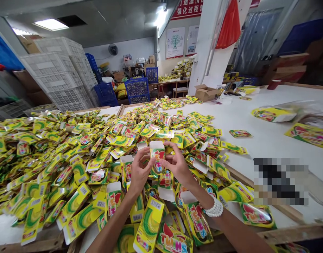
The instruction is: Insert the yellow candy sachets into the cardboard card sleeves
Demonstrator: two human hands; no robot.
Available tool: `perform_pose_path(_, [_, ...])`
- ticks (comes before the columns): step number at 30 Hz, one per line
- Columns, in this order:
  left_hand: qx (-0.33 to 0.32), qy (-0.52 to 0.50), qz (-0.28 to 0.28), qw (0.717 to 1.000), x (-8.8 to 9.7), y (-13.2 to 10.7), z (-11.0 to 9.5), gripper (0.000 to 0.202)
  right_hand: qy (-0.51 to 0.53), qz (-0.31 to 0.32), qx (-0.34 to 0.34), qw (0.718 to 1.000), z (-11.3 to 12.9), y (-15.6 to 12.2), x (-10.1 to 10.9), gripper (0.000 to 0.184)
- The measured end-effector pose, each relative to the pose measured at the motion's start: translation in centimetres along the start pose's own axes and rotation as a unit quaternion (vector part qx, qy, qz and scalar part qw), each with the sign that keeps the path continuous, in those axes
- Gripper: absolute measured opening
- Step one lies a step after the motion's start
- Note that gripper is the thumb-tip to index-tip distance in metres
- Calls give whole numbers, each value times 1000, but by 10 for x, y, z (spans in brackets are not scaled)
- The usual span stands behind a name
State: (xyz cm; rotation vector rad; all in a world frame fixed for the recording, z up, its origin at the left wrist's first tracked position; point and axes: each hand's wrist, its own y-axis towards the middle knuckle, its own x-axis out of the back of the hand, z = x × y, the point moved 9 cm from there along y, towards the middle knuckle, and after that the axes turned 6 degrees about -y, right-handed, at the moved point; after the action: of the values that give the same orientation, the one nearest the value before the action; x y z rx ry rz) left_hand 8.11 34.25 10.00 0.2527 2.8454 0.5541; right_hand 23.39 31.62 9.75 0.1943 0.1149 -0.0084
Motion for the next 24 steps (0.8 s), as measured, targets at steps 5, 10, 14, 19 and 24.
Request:
perform_pose_path(5, [14, -30, 7, 999, -1, -2, 2, 49, -16, -22, 23, 999, 2, -3, 2, 58])
perform_pose_path(10, [27, -45, 30, 998, -1, -2, 10, 42, -53, -21, 34, 998, -1, -2, 4, 44])
perform_pose_path(14, [22, -49, 45, 998, -2, -2, 11, 41, -79, -13, 40, 996, -2, -2, 4, 42])
perform_pose_path(19, [7, -49, 63, 997, -3, -2, 9, 43, -100, 3, 50, 994, 0, -2, 5, 41])
perform_pose_path(24, [-19, 25, 93, 995, -6, -2, 4, 28, -131, 26, 66, 989, 2, -2, 4, 40])
